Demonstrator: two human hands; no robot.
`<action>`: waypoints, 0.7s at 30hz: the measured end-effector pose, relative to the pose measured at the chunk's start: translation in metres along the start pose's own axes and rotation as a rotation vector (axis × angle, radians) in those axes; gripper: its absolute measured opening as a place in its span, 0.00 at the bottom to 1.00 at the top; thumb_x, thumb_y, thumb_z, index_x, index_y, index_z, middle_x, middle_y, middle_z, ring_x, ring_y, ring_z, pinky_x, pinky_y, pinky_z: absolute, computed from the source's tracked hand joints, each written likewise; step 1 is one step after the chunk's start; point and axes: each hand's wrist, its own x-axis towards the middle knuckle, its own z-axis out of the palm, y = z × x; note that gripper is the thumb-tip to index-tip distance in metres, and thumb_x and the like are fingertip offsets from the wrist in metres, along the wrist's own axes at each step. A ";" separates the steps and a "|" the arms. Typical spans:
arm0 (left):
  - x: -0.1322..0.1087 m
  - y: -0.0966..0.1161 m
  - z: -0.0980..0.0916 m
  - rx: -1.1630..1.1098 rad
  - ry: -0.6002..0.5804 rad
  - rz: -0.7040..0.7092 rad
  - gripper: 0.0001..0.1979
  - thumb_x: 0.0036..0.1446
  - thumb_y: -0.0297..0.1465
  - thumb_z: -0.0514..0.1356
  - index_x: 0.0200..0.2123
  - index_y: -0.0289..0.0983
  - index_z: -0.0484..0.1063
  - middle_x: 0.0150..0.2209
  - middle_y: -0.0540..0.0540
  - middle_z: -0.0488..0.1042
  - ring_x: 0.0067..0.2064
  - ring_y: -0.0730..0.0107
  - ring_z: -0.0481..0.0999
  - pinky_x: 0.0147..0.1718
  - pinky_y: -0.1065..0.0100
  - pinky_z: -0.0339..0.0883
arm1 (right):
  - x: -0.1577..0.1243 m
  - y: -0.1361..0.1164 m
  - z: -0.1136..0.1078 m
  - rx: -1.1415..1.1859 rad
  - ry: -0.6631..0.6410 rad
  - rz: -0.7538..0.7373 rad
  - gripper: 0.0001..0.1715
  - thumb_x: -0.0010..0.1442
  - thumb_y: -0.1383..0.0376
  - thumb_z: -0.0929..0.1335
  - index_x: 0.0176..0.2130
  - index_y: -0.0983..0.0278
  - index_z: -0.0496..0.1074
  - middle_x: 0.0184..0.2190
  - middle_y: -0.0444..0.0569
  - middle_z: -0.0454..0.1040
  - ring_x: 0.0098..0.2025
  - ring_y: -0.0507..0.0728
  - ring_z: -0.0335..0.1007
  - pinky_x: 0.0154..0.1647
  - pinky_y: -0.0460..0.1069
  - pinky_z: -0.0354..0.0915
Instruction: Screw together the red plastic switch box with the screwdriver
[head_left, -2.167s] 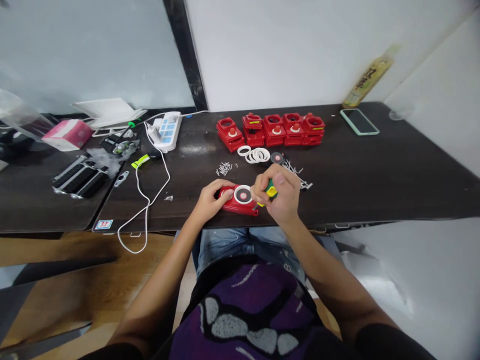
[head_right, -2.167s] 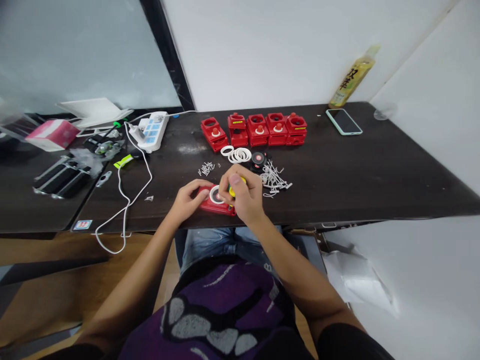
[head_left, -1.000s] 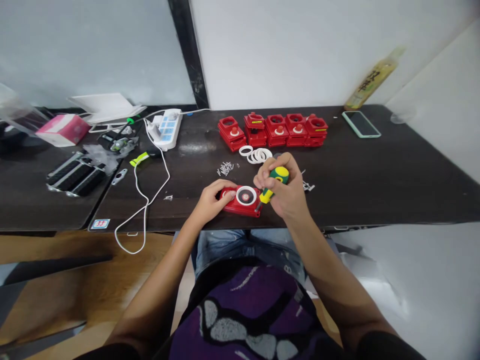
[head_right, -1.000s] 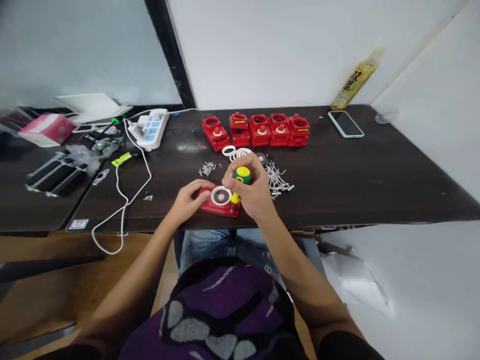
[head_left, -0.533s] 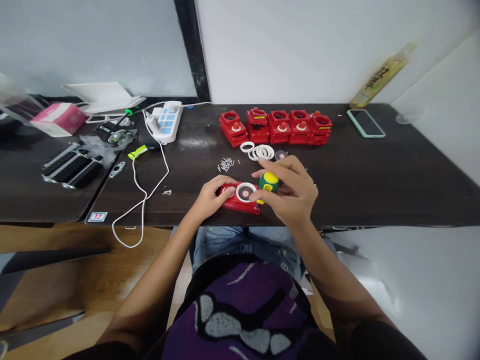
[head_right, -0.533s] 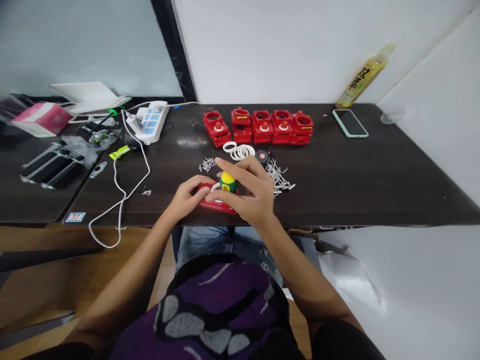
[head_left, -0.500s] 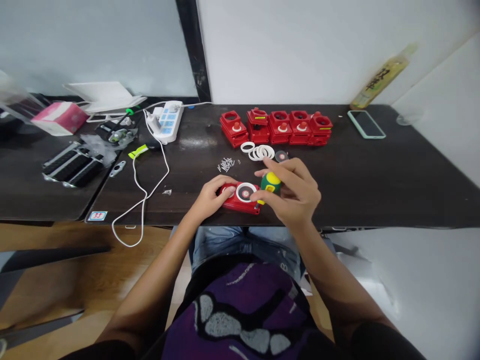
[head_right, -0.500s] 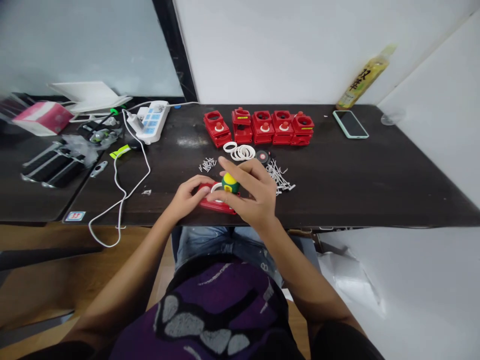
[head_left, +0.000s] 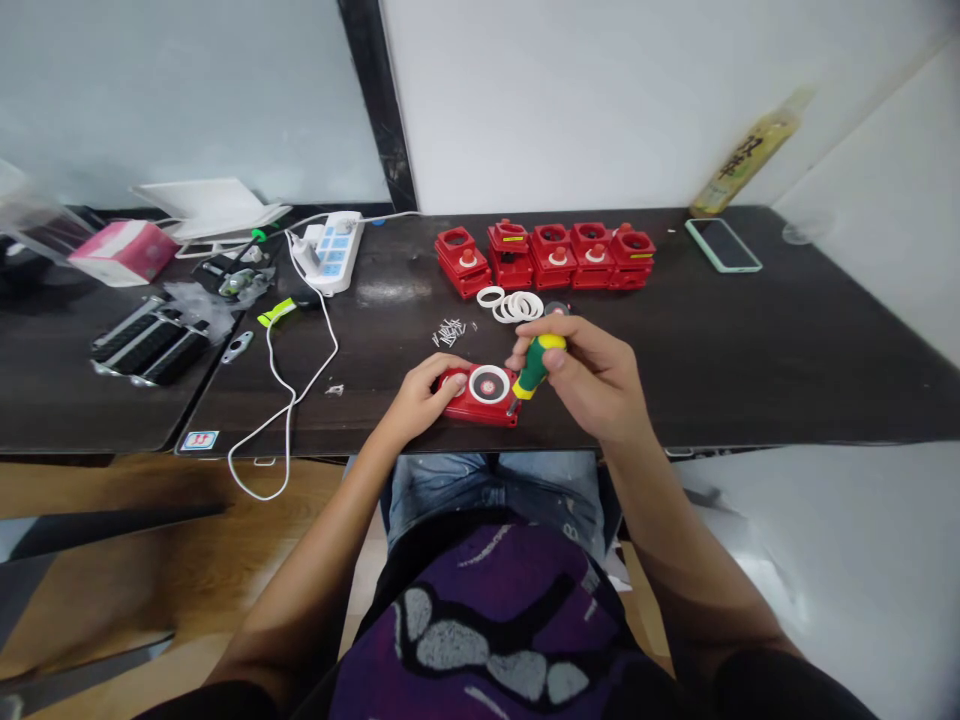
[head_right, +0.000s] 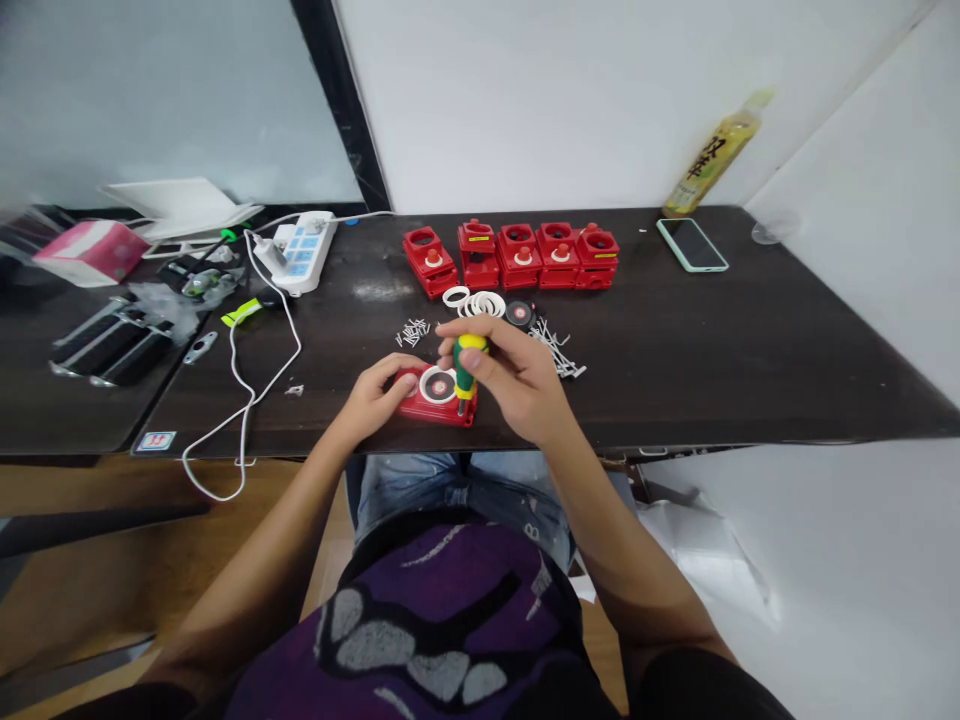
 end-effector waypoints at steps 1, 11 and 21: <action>0.000 0.000 0.000 0.002 -0.002 -0.005 0.14 0.73 0.39 0.57 0.50 0.38 0.79 0.49 0.42 0.82 0.51 0.60 0.80 0.54 0.61 0.71 | 0.000 0.002 0.001 0.052 0.037 -0.001 0.14 0.70 0.57 0.70 0.50 0.60 0.80 0.39 0.48 0.77 0.39 0.55 0.77 0.40 0.52 0.76; 0.001 0.003 0.000 -0.012 0.006 0.007 0.13 0.72 0.38 0.58 0.49 0.38 0.79 0.48 0.42 0.82 0.51 0.60 0.80 0.54 0.61 0.71 | 0.006 0.005 0.018 0.232 0.149 -0.017 0.15 0.67 0.53 0.73 0.36 0.57 0.67 0.18 0.34 0.61 0.16 0.46 0.53 0.19 0.44 0.56; 0.001 0.001 -0.001 0.004 0.004 -0.003 0.13 0.72 0.38 0.58 0.49 0.38 0.79 0.49 0.41 0.82 0.51 0.60 0.80 0.55 0.59 0.72 | 0.004 0.006 0.002 0.121 0.059 -0.057 0.07 0.72 0.60 0.67 0.42 0.60 0.72 0.25 0.40 0.70 0.26 0.51 0.68 0.31 0.49 0.67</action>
